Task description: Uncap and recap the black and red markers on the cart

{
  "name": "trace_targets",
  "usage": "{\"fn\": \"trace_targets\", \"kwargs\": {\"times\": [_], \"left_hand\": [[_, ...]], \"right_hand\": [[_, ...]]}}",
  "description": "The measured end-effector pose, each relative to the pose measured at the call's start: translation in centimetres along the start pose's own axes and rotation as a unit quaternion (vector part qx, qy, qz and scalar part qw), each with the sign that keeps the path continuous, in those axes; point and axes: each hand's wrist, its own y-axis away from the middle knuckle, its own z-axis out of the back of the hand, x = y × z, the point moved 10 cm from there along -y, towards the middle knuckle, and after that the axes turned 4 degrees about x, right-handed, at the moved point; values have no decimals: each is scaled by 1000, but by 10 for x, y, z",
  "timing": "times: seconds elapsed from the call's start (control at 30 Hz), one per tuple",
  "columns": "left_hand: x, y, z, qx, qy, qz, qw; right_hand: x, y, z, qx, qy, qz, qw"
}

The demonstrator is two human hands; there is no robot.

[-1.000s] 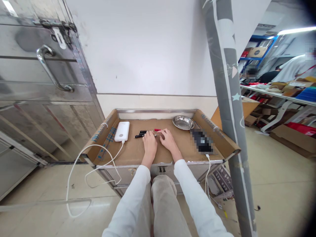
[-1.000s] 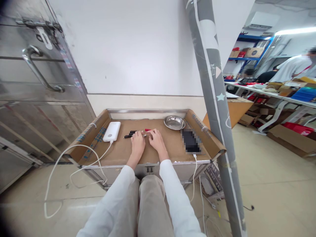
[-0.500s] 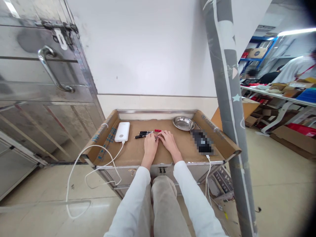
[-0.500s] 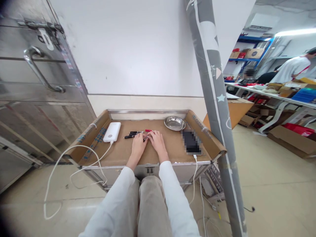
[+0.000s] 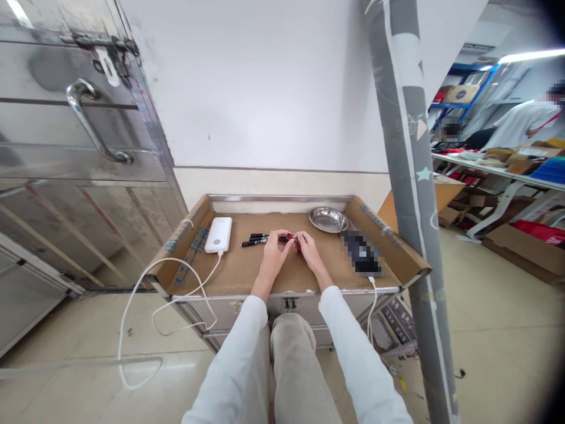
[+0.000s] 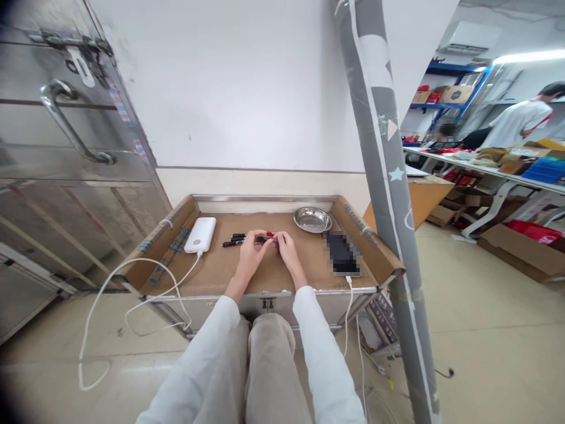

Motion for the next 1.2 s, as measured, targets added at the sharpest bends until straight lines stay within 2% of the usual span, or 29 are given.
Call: {"fn": "trace_targets", "kwargs": {"times": [0.13, 0.27, 0.43, 0.63, 0.7, 0.77, 0.87, 0.97, 1.13, 1.2], "left_hand": [[9, 2, 0, -12, 28, 26, 999], [12, 1, 2, -17, 0, 32, 999], [9, 2, 18, -73, -39, 40, 996], [18, 5, 34, -136, -60, 87, 985], [24, 5, 30, -117, -63, 99, 986], [27, 4, 20, -66, -77, 106, 989], [29, 3, 6, 12, -143, 110, 984], [28, 1, -2, 54, -216, 101, 970], [11, -3, -15, 87, -251, 28, 964], [1, -1, -26, 123, -231, -12, 965]], "right_hand": [[-7, 4, -10, 40, -105, -53, 992], [-8, 8, -14, 55, -145, -77, 985], [-8, 7, -10, 47, -164, -70, 983], [-9, 2, 8, -12, -129, -20, 991], [-8, 1, 17, -45, -109, 2, 993], [-8, 0, 22, -65, -89, 15, 994], [-8, -1, 24, -72, -80, 22, 994], [-7, -1, 25, -80, -80, 32, 993], [-1, 0, 34, -108, -54, 56, 991], [2, 2, 39, -126, -51, 65, 989]]}}
